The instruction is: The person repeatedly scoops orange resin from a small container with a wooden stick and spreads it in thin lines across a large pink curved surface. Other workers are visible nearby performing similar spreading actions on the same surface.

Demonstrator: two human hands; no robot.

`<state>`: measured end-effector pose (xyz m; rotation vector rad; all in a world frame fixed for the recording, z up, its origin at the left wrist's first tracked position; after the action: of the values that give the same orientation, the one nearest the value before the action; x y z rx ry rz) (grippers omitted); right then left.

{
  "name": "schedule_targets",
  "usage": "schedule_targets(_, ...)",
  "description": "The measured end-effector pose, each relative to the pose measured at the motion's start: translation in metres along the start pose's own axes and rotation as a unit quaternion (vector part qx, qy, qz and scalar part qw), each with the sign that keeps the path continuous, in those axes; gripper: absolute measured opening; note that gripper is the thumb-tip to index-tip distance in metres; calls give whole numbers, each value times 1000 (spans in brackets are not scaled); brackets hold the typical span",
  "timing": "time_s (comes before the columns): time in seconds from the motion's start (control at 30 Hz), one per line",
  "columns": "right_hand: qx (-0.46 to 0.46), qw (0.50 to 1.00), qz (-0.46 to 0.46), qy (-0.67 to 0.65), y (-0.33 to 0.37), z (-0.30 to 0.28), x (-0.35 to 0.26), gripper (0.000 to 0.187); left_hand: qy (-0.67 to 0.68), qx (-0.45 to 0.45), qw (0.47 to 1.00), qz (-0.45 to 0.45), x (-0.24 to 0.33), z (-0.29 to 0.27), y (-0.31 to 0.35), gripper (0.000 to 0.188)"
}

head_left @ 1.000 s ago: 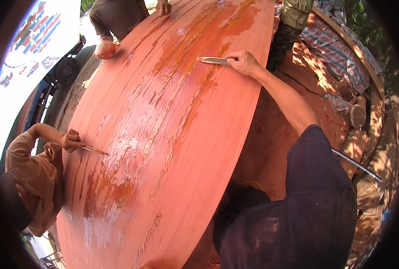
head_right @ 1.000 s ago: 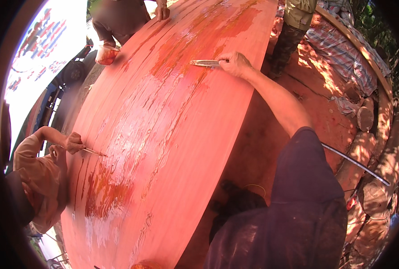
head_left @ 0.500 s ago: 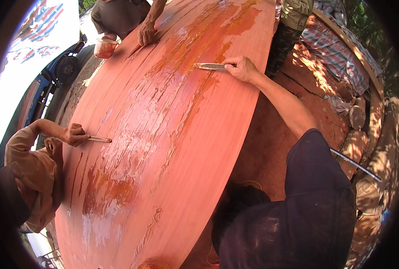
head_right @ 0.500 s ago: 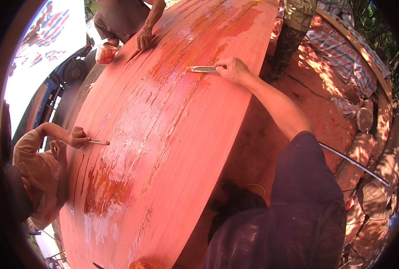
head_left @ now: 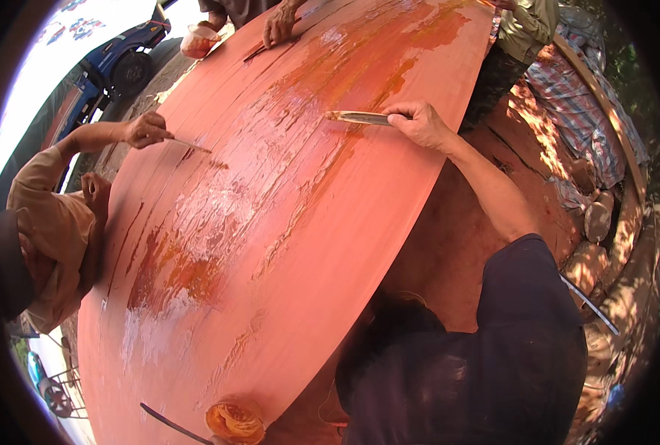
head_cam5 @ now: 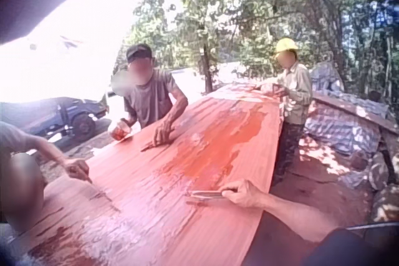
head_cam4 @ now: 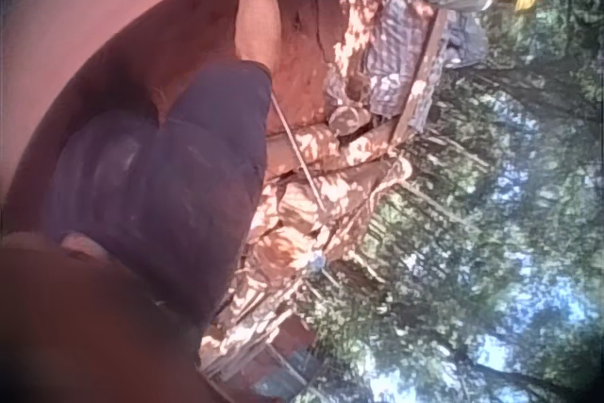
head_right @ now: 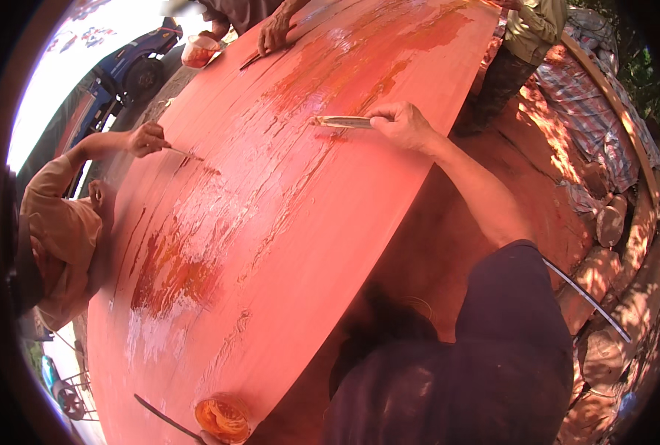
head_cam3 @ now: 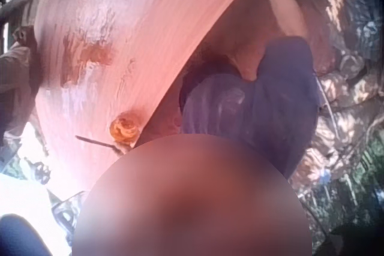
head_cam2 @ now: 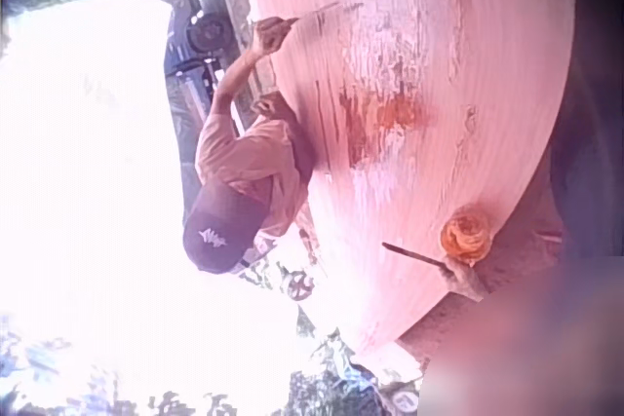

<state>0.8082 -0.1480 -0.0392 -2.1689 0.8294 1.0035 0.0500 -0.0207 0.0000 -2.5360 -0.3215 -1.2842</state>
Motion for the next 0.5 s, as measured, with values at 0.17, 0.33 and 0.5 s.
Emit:
schedule_targets(0.17, -151, 910, 193, -334, 92, 27, -67, 27, 105, -19, 994, -38, 14, -4, 16, 24)
schedule_targets(0.33, -236, 839, 288, -398, 195, 82, -134, 28, 179, -31, 982, -50, 26, 2, 28, 22)
schedule_targets(0.5, -164, 924, 235, -253, 235, 126, -166, 28, 179, -30, 981, -68, 22, 0, 26, 21)
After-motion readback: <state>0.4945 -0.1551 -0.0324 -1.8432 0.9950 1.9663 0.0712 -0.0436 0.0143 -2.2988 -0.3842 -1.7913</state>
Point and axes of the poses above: each hand's wrist, its own y-axis away from the middle knuckle, its own z-axis out of the palm, x = y × z, the point moved 1 cm from there along -y, towards the middle knuckle, and after that the axes turned 8 degrees about x, right-handed, at the moved point
